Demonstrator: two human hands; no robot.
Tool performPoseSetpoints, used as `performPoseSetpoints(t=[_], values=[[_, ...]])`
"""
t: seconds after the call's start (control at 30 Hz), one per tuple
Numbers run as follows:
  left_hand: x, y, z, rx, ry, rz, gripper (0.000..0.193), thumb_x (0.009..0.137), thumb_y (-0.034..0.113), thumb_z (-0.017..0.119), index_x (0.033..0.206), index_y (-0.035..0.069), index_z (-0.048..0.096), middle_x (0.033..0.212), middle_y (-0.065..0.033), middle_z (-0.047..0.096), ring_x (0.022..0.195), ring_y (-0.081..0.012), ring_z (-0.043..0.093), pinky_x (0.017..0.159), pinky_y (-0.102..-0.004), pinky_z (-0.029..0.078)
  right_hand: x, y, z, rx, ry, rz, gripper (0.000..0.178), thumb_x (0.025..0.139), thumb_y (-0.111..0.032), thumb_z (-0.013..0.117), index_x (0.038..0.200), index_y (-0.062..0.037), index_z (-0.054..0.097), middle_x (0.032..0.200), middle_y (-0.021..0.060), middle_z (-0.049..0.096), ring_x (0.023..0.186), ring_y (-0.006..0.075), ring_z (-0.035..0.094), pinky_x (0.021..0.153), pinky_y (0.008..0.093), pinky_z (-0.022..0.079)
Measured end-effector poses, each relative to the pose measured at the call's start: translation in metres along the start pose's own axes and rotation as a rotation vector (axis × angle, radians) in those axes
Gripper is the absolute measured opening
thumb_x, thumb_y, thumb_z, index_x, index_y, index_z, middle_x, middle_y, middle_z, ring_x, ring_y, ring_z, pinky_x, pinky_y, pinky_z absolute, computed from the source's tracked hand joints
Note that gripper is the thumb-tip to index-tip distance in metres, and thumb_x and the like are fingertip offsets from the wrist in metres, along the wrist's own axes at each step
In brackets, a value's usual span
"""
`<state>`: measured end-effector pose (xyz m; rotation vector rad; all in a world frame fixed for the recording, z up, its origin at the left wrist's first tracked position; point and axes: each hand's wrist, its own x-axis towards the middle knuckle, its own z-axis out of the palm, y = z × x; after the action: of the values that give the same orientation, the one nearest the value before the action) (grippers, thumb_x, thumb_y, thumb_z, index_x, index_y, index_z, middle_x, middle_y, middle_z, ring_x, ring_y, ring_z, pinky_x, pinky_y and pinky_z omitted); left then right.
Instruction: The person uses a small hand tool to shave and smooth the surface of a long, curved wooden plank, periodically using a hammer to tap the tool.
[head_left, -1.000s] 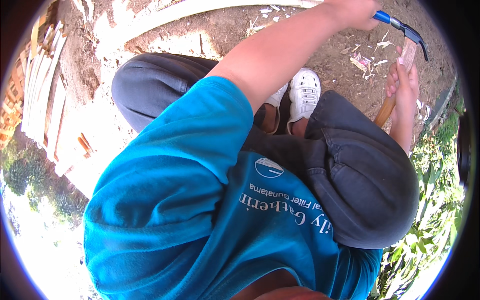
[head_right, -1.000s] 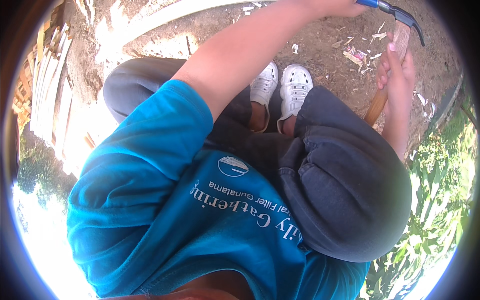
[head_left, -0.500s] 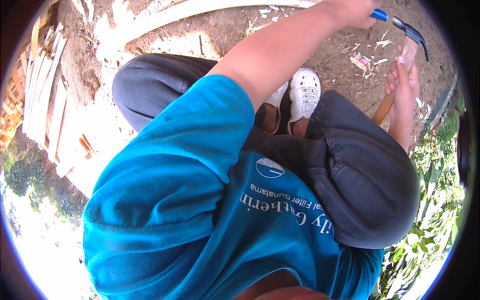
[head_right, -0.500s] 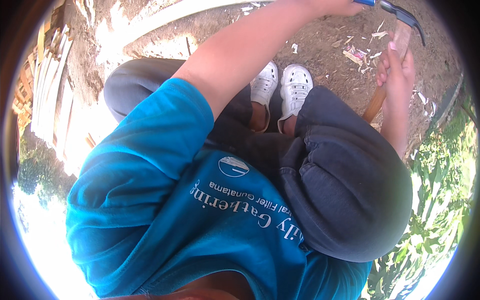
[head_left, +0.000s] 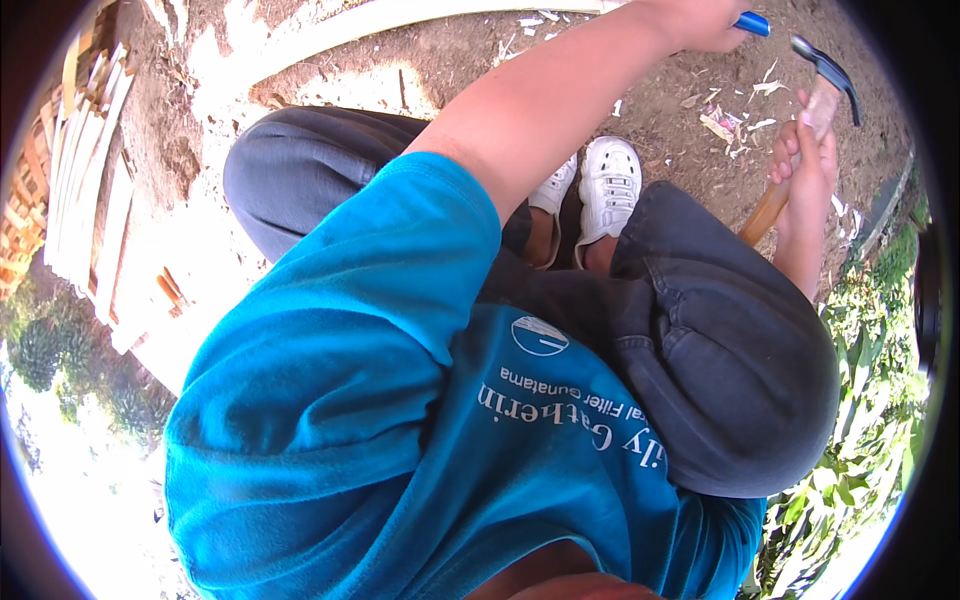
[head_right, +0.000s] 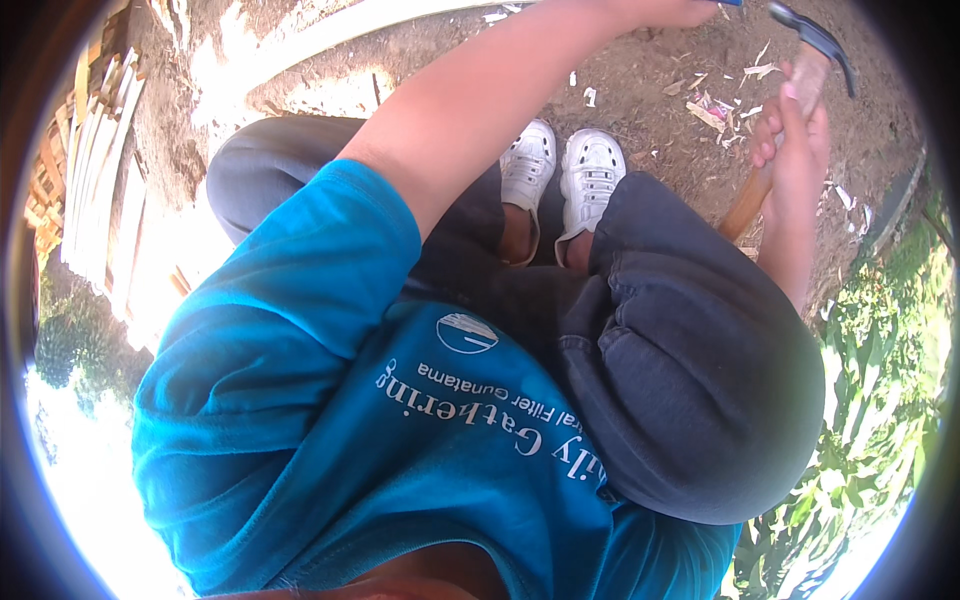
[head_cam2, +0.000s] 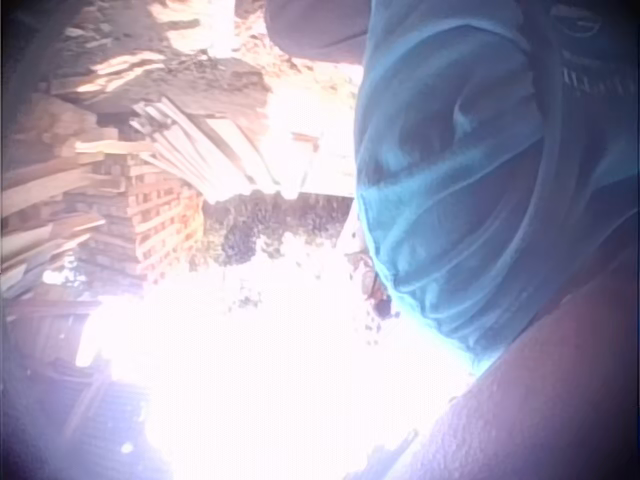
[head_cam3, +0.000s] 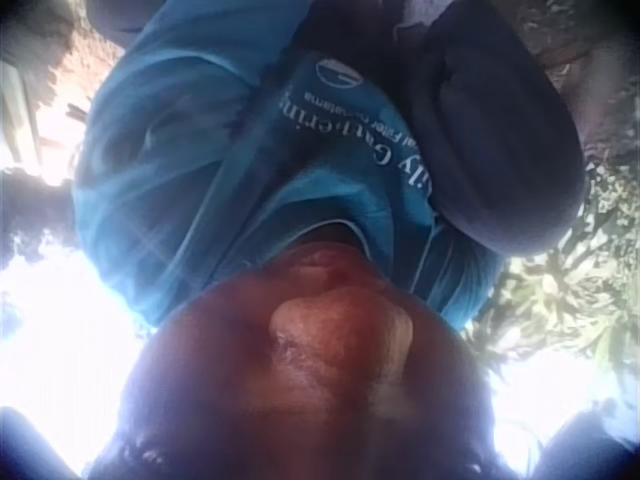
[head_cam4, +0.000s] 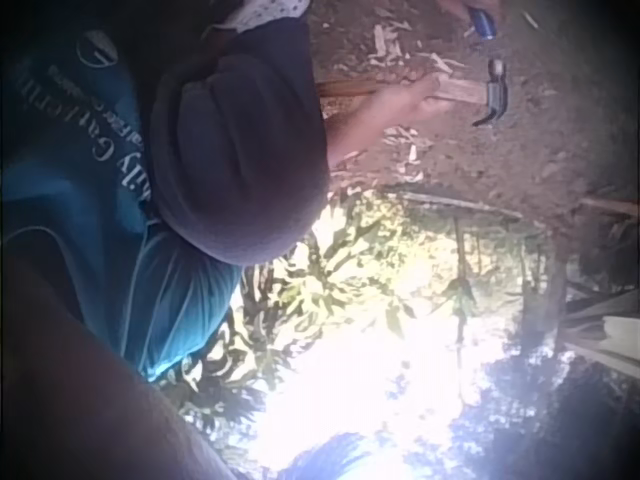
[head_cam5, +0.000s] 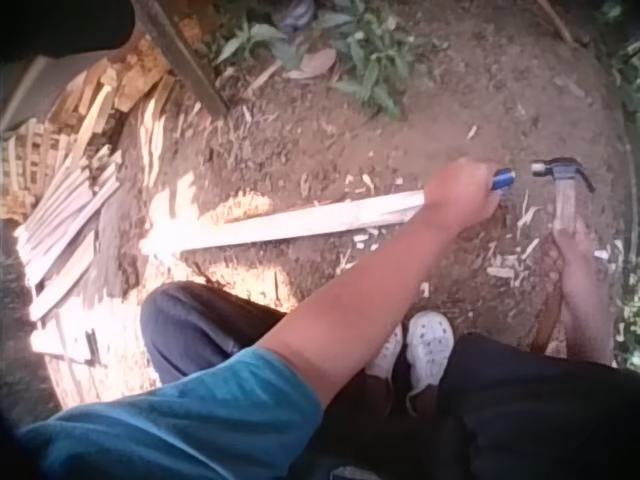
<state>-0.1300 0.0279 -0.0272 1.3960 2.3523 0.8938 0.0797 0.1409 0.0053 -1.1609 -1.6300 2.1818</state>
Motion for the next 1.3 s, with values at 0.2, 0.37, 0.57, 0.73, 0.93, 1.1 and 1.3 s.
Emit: performPoseSetpoints(t=[0.2, 0.37, 0.57, 0.73, 0.93, 1.1, 1.3], values=[[0.000, 0.009, -0.013, 0.083, -0.089, -0.048, 0.018, 0.086, 0.027, 0.068, 0.094, 0.013, 0.076, 0.090, -0.0187, 0.075, 0.084, -0.0384, 0.073, 0.075, -0.0521, 0.059, -0.005, -0.009, 0.004, -0.104, -0.089, 0.009, 0.043, 0.108, -0.024, 0.056, 0.144, -0.0025, 0.050, 0.077, -0.0044, 0.045, 0.054, 0.0029, 0.040, 0.047, 0.0203, 0.034], [0.000, 0.004, -0.008, 0.053, -0.008, -0.044, 0.019, 0.085, 0.027, 0.067, 0.094, 0.013, 0.076, 0.090, -0.0190, 0.074, 0.084, -0.0384, 0.073, 0.075, -0.0518, 0.059, -0.010, -0.015, 0.005, -0.026, -0.065, 0.016, 0.041, 0.109, -0.022, 0.053, 0.145, -0.0025, 0.049, 0.077, -0.0038, 0.045, 0.056, 0.0031, 0.040, 0.048, 0.0207, 0.035], [0.003, 0.015, -0.015, 0.000, 0.014, -0.045, 0.019, 0.084, 0.023, 0.065, 0.095, 0.013, 0.076, 0.093, -0.0177, 0.075, 0.087, -0.0392, 0.073, 0.078, -0.0521, 0.059, -0.015, -0.024, 0.001, -0.080, -0.062, -0.017, 0.042, 0.109, -0.021, 0.052, 0.146, -0.0011, 0.048, 0.077, -0.0025, 0.045, 0.058, 0.0040, 0.042, 0.050, 0.0211, 0.035], [0.004, 0.012, -0.014, 0.002, -0.028, -0.086, 0.019, 0.085, 0.025, 0.067, 0.095, 0.014, 0.077, 0.094, -0.0167, 0.076, 0.088, -0.0379, 0.074, 0.078, -0.0516, 0.059, -0.020, -0.036, 0.002, -0.184, -0.022, -0.032, 0.043, 0.111, -0.024, 0.048, 0.146, 0.0009, 0.047, 0.077, -0.0012, 0.045, 0.062, 0.0076, 0.045, 0.055, 0.0249, 0.039], [0.001, 0.013, -0.011, 0.008, -0.048, -0.060, 0.017, 0.086, 0.026, 0.068, 0.093, 0.014, 0.077, 0.093, -0.0158, 0.076, 0.088, -0.0361, 0.074, 0.078, -0.0507, 0.060, -0.012, -0.023, 0.000, -0.063, 0.034, -0.073, 0.040, 0.111, -0.027, 0.049, 0.142, -0.0030, 0.050, 0.076, -0.0009, 0.045, 0.064, 0.0089, 0.046, 0.058, 0.0251, 0.040], [-0.002, 0.009, -0.011, -0.017, -0.102, -0.076, 0.016, 0.085, 0.024, 0.067, 0.092, 0.014, 0.078, 0.093, -0.0159, 0.076, 0.088, -0.0359, 0.075, 0.078, -0.0507, 0.060, -0.013, -0.024, 0.010, -0.144, 0.052, -0.069, 0.037, 0.109, -0.028, 0.053, 0.139, -0.0056, 0.050, 0.076, -0.0019, 0.045, 0.063, 0.0080, 0.044, 0.055, 0.0245, 0.039], [-0.003, 0.006, -0.019, -0.095, -0.060, -0.055, 0.017, 0.087, 0.023, 0.065, 0.095, 0.015, 0.077, 0.091, -0.0166, 0.076, 0.086, -0.0378, 0.074, 0.077, -0.0514, 0.059, -0.016, -0.024, 0.018, -0.226, 0.012, 0.035, 0.037, 0.109, -0.028, 0.054, 0.139, -0.0065, 0.050, 0.077, -0.0024, 0.045, 0.063, 0.0074, 0.044, 0.055, 0.0249, 0.039]])
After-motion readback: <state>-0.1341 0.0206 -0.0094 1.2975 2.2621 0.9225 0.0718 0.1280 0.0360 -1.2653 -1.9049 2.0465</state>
